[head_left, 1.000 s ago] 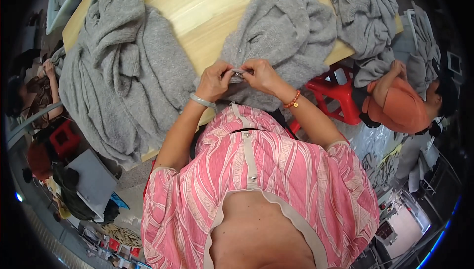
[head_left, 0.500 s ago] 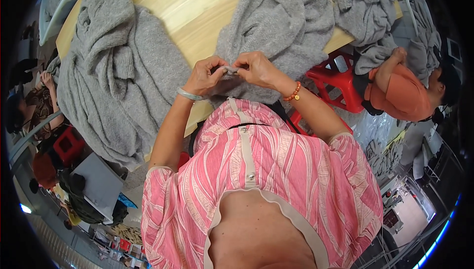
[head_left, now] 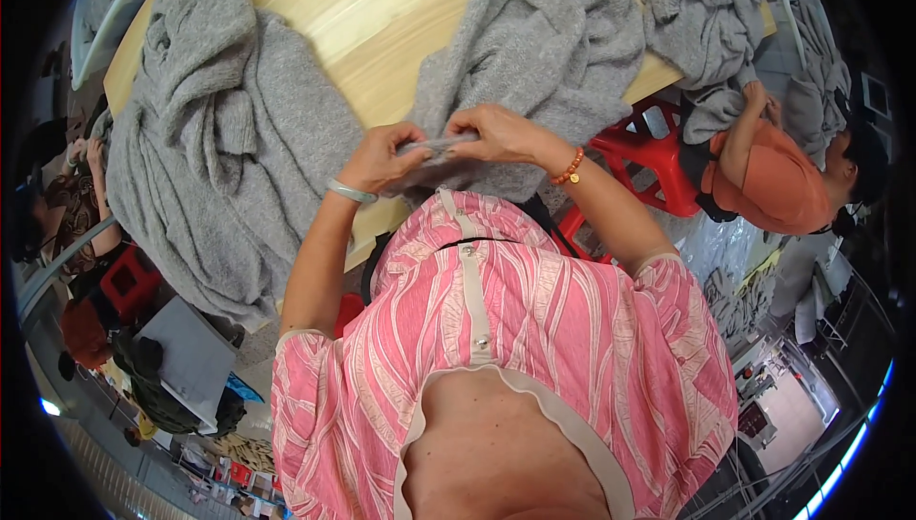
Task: Trimming loose threads and inspecting grey garments at a workbench in a sewing factory.
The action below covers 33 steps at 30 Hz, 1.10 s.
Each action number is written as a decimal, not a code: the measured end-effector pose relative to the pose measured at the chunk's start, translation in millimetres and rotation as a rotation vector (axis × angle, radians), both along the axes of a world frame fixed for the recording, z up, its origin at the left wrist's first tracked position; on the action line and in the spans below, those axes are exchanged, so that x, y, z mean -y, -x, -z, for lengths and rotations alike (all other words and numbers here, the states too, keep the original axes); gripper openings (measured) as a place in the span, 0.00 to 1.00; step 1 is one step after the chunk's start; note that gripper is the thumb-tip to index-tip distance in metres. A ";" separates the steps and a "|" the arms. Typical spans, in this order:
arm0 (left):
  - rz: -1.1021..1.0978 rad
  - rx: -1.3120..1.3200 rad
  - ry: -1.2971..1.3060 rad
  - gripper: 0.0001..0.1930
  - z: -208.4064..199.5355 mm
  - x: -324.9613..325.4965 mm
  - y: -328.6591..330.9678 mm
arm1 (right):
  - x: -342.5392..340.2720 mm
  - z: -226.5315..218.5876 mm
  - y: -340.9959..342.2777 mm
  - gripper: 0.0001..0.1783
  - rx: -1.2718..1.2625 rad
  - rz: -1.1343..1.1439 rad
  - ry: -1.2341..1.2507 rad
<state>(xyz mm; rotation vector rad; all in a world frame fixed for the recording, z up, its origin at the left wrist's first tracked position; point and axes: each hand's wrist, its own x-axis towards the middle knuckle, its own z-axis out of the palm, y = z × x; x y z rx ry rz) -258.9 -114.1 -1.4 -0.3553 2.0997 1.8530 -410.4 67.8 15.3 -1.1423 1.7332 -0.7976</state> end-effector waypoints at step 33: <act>-0.058 0.043 -0.193 0.11 12.5 -17.8 32.2 | 3.1 -0.8 14.6 0.11 0.553 0.319 -0.010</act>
